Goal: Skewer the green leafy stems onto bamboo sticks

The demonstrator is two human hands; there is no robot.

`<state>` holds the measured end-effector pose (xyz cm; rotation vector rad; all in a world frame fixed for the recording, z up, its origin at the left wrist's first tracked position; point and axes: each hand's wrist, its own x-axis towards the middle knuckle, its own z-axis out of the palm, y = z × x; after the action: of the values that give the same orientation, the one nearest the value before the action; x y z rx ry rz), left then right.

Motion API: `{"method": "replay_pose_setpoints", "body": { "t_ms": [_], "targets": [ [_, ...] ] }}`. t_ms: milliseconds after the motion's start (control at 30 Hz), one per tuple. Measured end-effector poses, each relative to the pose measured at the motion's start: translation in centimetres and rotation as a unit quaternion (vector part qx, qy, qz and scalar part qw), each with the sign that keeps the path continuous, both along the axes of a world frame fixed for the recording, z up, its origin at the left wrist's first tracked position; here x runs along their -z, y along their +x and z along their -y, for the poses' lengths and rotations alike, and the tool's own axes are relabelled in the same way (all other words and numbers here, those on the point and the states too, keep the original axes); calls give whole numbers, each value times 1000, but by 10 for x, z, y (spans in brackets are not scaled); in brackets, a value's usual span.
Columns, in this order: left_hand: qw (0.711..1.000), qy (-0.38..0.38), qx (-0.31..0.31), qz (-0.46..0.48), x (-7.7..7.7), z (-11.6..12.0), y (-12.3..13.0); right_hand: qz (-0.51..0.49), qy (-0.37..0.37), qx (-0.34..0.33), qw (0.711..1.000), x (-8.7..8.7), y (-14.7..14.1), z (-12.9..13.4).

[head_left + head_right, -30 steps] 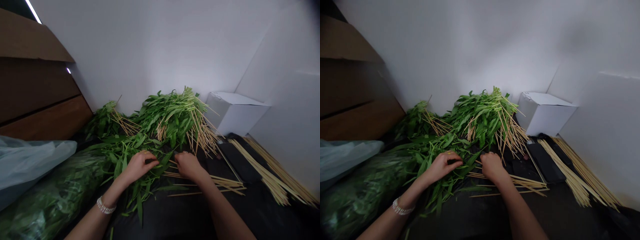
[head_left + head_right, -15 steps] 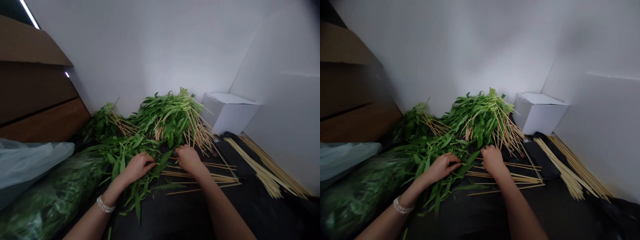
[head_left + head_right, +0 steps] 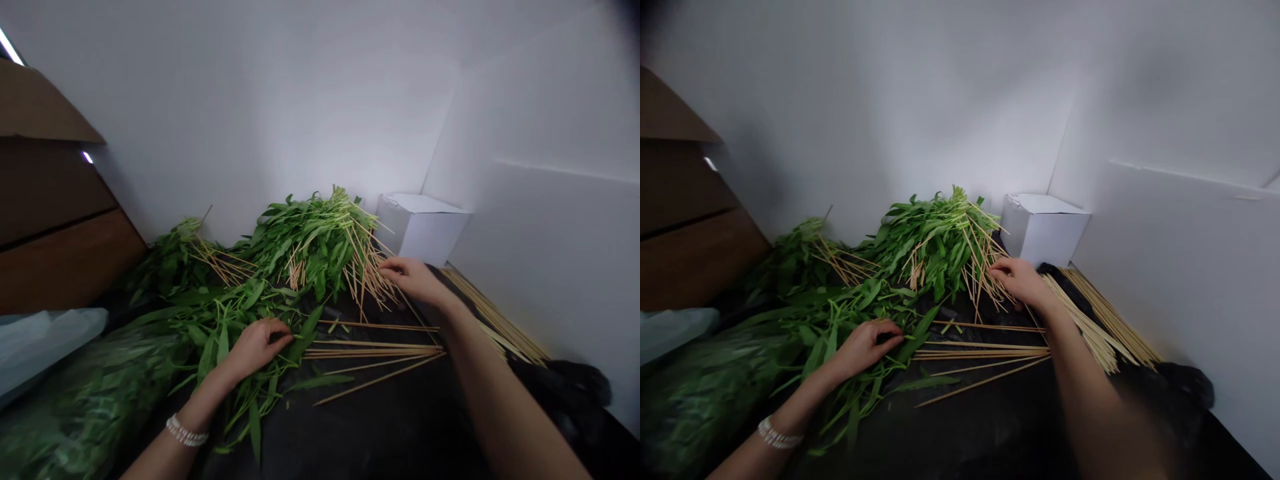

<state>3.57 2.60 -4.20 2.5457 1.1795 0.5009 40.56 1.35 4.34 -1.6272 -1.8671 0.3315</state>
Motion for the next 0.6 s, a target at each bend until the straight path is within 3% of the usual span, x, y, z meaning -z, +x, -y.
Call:
{"method": "replay_pose_setpoints", "body": {
  "t_ms": [67, 133, 267, 433, 600],
  "targets": [
    [1000, 1, 3, -2, 0, -1, -1, 17, -17, 26, 999, 3, 40, 4],
    [1000, -1, 4, -6, 0, -2, -1, 63, -36, 93, 993, 13, 82, 12],
    [1000, -8, 7, -19, -2, -2, 0, 213, -142, 194, 947, 49, 139, 28],
    [1000, -14, 7, -25, -3, -1, 0, 239, -173, 217, 931, 84, 153, 27],
    [1000, -8, 8, -22, -3, -1, 0, 256, -167, 233, 923, 96, 155, 21]
  ]
}}
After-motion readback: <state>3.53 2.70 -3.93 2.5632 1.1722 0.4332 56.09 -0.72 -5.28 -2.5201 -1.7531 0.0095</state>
